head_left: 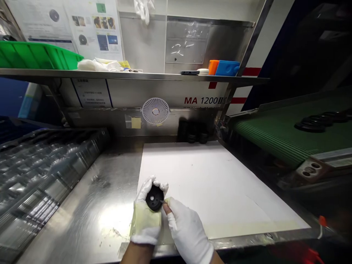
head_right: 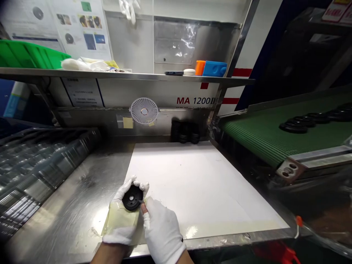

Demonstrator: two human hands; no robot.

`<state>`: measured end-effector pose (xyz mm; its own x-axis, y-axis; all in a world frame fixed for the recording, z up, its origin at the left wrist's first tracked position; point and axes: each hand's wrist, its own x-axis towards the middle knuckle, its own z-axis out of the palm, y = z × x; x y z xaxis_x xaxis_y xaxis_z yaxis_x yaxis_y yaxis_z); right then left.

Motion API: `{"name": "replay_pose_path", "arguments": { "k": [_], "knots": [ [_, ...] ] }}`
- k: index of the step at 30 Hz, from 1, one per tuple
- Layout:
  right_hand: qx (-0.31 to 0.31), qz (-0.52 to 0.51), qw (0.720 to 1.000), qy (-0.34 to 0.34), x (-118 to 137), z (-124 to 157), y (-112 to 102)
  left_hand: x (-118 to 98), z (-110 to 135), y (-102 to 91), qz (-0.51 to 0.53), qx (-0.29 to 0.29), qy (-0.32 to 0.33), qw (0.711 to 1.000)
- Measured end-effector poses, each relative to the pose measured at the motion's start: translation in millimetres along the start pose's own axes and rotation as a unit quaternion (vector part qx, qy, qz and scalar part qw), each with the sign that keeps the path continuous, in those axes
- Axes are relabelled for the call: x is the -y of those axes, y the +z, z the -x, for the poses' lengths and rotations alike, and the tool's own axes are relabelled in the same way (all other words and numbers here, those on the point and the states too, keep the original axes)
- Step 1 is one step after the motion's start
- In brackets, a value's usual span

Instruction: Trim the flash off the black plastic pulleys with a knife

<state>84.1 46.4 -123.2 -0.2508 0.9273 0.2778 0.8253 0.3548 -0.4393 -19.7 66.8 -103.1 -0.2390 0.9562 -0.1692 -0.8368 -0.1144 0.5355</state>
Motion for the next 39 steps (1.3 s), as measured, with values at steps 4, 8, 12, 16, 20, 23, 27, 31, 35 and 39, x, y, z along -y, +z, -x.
{"name": "replay_pose_path", "arguments": {
  "k": [4,8,12,16,20,23,27,31,35,39],
  "knots": [
    [-0.004,-0.008,1.0,0.009,1,6,5,8,0,4.3,0.021,-0.024,0.023,0.999],
    [-0.001,-0.022,1.0,0.011,-1,7,1,8,5,6.6,0.008,-0.013,0.018,1.0],
    [0.012,-0.058,0.998,-0.004,-2,5,-7,-7,10,0.3,-0.041,0.019,-0.069,0.997],
    [0.009,-0.049,0.999,0.003,7,1,-9,-22,12,-3.7,-0.06,0.057,-0.034,0.996],
    [-0.022,-0.006,1.0,0.016,24,-4,-6,-33,9,4.2,-0.091,0.037,0.034,0.995],
    [-0.034,-0.004,0.999,0.032,40,-4,-2,-40,3,10.9,-0.073,0.001,0.053,0.996],
    [-0.04,-0.003,0.998,0.051,56,-3,2,-45,1,12.5,-0.048,-0.002,0.054,0.997],
    [-0.05,0.004,0.998,0.043,54,-2,2,-43,1,7.6,-0.032,0.019,0.01,0.999],
    [-0.051,-0.016,0.998,0.028,39,-3,-5,-43,2,6.9,0.01,0.049,-0.112,0.992],
    [-0.045,-0.017,0.998,0.028,28,-4,-9,-38,4,16.7,0.048,0.017,-0.078,0.996]
  ]
}}
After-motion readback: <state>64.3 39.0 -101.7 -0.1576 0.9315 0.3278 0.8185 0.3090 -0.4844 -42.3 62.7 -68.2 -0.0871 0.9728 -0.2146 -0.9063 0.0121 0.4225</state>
